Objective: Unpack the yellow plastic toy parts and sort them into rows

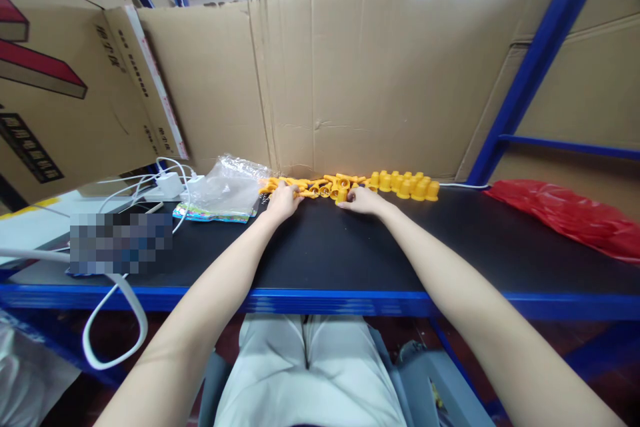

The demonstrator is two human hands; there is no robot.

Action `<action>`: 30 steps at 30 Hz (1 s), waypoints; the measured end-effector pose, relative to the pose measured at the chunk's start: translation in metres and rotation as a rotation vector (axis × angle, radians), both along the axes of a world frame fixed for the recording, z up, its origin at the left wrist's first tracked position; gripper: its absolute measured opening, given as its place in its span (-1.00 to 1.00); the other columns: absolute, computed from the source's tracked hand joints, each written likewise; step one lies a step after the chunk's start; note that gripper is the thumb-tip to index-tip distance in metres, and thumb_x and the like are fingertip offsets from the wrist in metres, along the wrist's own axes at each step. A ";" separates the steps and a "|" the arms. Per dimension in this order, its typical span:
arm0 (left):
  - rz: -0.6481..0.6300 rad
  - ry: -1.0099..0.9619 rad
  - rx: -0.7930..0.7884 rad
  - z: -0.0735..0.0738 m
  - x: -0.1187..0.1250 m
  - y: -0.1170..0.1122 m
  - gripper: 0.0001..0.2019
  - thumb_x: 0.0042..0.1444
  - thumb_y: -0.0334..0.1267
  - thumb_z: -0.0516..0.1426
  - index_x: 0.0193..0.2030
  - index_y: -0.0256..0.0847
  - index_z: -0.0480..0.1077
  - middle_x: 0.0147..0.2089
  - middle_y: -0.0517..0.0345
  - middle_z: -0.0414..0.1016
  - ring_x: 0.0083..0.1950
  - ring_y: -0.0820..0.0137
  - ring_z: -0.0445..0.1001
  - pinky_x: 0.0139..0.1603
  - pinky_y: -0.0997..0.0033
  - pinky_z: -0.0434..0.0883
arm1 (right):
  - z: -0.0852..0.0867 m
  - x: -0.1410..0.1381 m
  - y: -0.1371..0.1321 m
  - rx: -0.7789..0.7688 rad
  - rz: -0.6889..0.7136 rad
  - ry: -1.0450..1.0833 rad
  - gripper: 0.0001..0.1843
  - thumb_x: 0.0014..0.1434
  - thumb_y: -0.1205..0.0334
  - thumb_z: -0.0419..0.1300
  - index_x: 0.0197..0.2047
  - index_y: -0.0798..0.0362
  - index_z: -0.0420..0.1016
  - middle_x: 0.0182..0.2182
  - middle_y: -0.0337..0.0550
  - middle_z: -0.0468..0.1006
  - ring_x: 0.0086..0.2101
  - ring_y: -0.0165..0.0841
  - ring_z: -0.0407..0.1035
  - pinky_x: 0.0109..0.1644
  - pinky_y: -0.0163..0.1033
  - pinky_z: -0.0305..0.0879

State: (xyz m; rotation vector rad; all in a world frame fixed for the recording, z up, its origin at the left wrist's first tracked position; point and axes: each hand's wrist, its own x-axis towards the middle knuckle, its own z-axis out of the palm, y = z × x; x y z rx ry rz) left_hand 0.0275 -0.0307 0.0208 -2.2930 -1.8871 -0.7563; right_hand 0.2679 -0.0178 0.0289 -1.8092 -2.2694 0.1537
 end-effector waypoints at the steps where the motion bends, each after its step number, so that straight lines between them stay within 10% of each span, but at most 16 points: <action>1: 0.004 -0.003 -0.002 0.000 0.000 0.000 -0.72 0.12 -0.18 0.13 -0.05 -0.21 0.46 -0.03 -0.07 0.36 -0.02 0.25 0.41 0.07 0.29 0.32 | -0.004 -0.001 0.003 0.002 -0.021 0.027 -0.58 0.04 -0.12 0.18 -0.24 0.06 0.53 -0.21 -0.06 0.58 -0.19 -0.19 0.46 -0.14 -0.19 0.34; 9: 0.018 -0.015 0.010 0.000 -0.001 0.001 -0.65 0.10 -0.08 0.14 -0.04 -0.21 0.46 -0.05 -0.07 0.44 -0.03 0.25 0.44 0.05 0.31 0.34 | -0.023 -0.015 0.011 0.038 -0.188 0.205 -0.59 0.05 -0.14 0.15 -0.17 -0.04 0.50 -0.12 -0.16 0.56 -0.07 -0.19 0.41 0.00 -0.11 0.26; 16: 0.037 -0.001 -0.006 -0.001 -0.003 0.003 -0.65 0.05 -0.07 0.17 -0.07 -0.21 0.45 -0.03 -0.04 0.45 0.01 0.26 0.44 0.06 0.37 0.33 | -0.005 -0.012 -0.002 0.230 -0.129 -0.132 -0.68 0.11 0.15 0.12 -0.07 0.06 0.45 0.01 0.04 0.46 0.03 -0.08 0.32 0.06 0.00 0.17; 30: 0.034 0.012 -0.017 0.001 -0.002 -0.001 -0.68 0.04 -0.11 0.19 -0.10 -0.21 0.47 -0.04 -0.07 0.45 0.01 0.20 0.45 0.05 0.31 0.37 | 0.005 0.009 0.002 0.002 -0.042 -0.096 -0.53 0.05 0.20 0.28 0.06 0.07 0.44 -0.05 0.01 0.51 0.00 -0.12 0.37 0.04 -0.11 0.25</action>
